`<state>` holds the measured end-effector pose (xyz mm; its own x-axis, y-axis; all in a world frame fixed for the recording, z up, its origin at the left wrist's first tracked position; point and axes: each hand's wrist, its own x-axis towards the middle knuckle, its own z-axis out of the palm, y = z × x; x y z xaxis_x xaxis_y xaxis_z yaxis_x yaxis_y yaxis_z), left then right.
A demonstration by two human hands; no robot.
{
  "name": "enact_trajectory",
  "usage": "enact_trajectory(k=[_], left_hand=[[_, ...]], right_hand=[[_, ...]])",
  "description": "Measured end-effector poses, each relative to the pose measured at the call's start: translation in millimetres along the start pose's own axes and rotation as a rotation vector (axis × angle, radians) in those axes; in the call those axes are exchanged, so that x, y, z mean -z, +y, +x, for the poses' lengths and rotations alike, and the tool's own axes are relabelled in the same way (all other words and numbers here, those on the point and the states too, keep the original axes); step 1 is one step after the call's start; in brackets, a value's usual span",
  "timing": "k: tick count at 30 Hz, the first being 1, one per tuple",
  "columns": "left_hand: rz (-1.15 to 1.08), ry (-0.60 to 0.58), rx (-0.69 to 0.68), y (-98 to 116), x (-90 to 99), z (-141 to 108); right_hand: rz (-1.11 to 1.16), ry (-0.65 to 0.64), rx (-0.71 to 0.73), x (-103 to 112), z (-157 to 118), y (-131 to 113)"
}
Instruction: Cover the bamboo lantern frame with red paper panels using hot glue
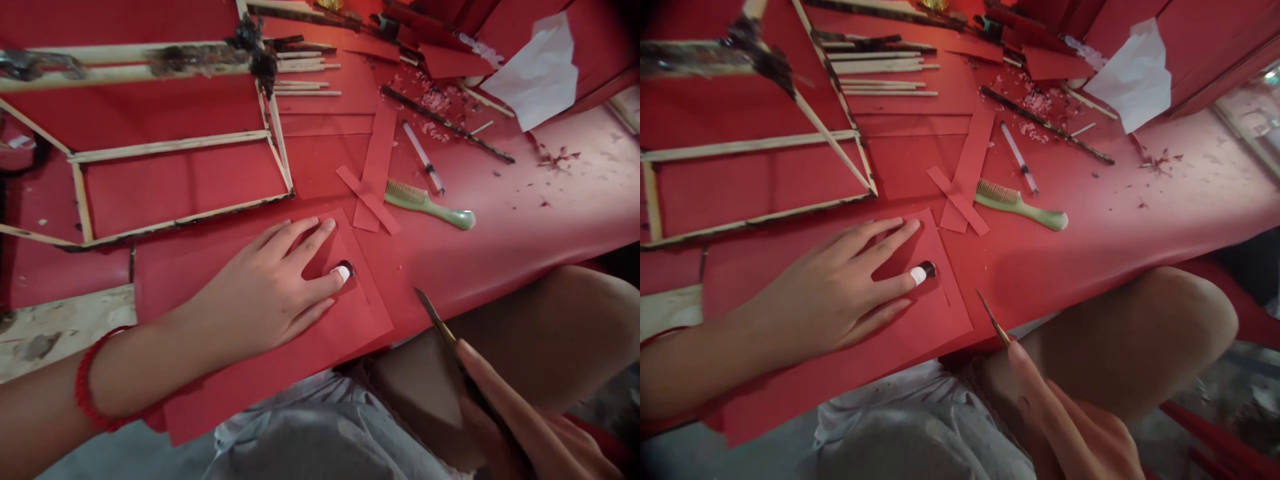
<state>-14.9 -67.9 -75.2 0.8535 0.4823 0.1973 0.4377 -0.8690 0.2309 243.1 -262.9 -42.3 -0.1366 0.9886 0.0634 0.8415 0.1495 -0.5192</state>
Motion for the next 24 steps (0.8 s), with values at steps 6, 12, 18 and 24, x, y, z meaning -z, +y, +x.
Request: enact_trajectory(k=[6, 12, 18, 24], left_hand=[[0.064, 0.042, -0.028, 2.9, 0.4, -1.7], [0.061, 0.066, -0.018, 3.7, 1.3, -1.9], [0.188, 0.153, -0.085, 4.1, 1.7, -5.4], [0.179, 0.311, -0.178, 2.5, 4.5, -8.6]], right_hand=[[-0.083, 0.095, 0.174, -10.6, 44.4, 7.2], [-0.374, 0.174, 0.088, -13.4, 70.5, 13.3], [-0.526, 0.166, -0.033, -11.3, 88.2, 22.9], [-0.436, 0.278, -0.014, -20.7, 94.9, 10.5]])
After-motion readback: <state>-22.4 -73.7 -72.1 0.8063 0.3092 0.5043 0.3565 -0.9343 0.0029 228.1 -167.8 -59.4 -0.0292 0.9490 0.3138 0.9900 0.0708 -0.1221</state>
